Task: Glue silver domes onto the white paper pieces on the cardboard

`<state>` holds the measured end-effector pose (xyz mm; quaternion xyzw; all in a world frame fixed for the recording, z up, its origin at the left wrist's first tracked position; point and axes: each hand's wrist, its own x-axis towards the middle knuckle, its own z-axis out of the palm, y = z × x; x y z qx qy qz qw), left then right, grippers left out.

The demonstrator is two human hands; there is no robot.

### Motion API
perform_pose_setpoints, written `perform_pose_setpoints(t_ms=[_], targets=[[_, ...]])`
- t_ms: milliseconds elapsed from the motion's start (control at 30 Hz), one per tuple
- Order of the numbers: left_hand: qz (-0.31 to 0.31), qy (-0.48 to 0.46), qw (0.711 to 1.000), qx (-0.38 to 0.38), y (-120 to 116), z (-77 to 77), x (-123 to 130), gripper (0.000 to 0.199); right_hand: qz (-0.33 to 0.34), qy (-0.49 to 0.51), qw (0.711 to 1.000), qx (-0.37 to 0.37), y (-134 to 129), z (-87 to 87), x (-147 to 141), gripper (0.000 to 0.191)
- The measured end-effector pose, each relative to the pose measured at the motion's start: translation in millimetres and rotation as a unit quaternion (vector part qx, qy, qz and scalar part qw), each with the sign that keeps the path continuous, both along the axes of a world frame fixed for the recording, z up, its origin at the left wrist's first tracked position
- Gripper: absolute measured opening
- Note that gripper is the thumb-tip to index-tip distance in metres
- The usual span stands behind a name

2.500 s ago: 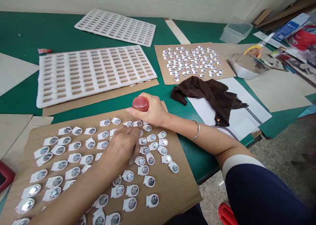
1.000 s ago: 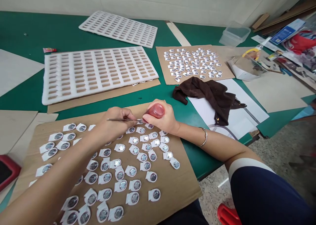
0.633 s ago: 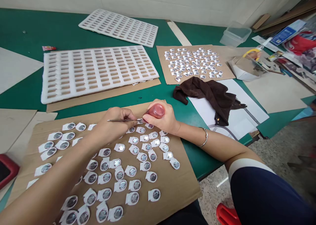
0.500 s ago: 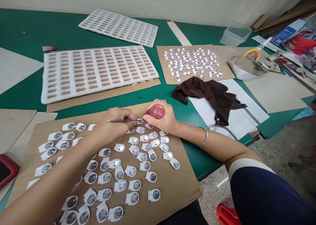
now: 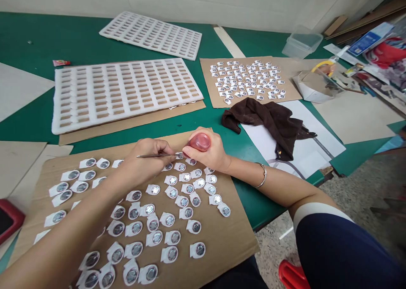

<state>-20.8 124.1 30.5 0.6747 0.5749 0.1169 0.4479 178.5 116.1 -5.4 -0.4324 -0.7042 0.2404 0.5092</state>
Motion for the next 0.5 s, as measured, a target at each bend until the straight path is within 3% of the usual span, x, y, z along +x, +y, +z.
perform_pose_setpoints(t_ms=[500], targets=[[0.002, 0.008, 1.0, 0.002, -0.3, 2.4, 2.4, 0.023, 0.008, 0.009, 1.0, -0.002, 2.9, 1.4, 4.3, 0.023]])
